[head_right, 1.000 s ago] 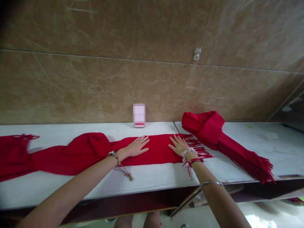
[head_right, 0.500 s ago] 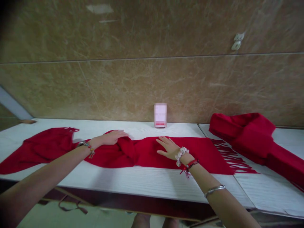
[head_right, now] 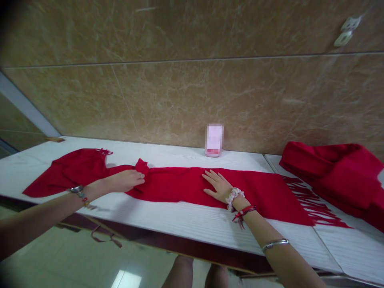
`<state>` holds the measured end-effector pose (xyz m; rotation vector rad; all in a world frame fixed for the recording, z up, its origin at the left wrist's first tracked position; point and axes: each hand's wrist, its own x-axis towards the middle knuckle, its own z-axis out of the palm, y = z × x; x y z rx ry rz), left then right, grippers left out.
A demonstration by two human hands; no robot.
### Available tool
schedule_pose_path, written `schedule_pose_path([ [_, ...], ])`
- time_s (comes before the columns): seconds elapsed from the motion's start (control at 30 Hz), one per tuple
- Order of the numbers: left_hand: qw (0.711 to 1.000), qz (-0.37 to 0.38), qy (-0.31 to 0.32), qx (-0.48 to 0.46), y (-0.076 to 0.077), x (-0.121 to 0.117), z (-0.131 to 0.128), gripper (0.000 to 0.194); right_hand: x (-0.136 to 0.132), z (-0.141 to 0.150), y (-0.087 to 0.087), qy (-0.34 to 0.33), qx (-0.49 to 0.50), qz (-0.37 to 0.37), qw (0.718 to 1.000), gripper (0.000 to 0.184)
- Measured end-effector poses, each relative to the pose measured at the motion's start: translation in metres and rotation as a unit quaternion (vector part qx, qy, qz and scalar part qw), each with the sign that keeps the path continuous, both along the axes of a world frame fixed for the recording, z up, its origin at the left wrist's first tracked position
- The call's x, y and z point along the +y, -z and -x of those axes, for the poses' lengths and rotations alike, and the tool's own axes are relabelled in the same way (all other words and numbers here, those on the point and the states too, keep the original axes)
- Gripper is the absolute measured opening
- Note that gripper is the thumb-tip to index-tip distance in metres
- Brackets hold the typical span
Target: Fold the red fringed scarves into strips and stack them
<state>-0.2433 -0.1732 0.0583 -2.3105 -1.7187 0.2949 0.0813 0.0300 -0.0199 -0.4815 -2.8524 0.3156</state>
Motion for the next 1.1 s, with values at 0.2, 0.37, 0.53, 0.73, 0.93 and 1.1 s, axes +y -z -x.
schedule_pose_path([
  [0.2,0.998,0.038,0.01,-0.054,0.012,-0.018,-0.022,0.034,-0.005,-0.003,-0.006,-0.054,0.086,0.007,0.995,0.045],
  [0.37,0.99,0.064,0.102,-0.073,0.013,-0.001,-0.05,0.039,-0.026,-0.003,-0.019,-0.117,0.052,0.046,0.991,0.045],
  [0.53,0.993,0.066,0.095,0.001,0.019,0.016,-0.068,0.036,-0.037,-0.001,-0.017,-0.15,0.048,0.012,0.987,0.037],
  [0.73,0.998,0.013,0.007,-0.054,0.019,0.021,-0.072,0.035,-0.033,-0.001,-0.014,-0.158,0.045,0.015,0.986,0.043],
  [0.93,0.998,0.001,0.0,-0.06,0.021,0.026,-0.085,0.03,-0.032,0.003,-0.009,-0.085,0.055,-0.007,0.995,0.035],
  [1.1,0.997,-0.005,0.067,-0.024,0.017,0.031,-0.095,0.02,-0.029,0.004,-0.012,-0.059,0.049,-0.01,0.997,0.02],
])
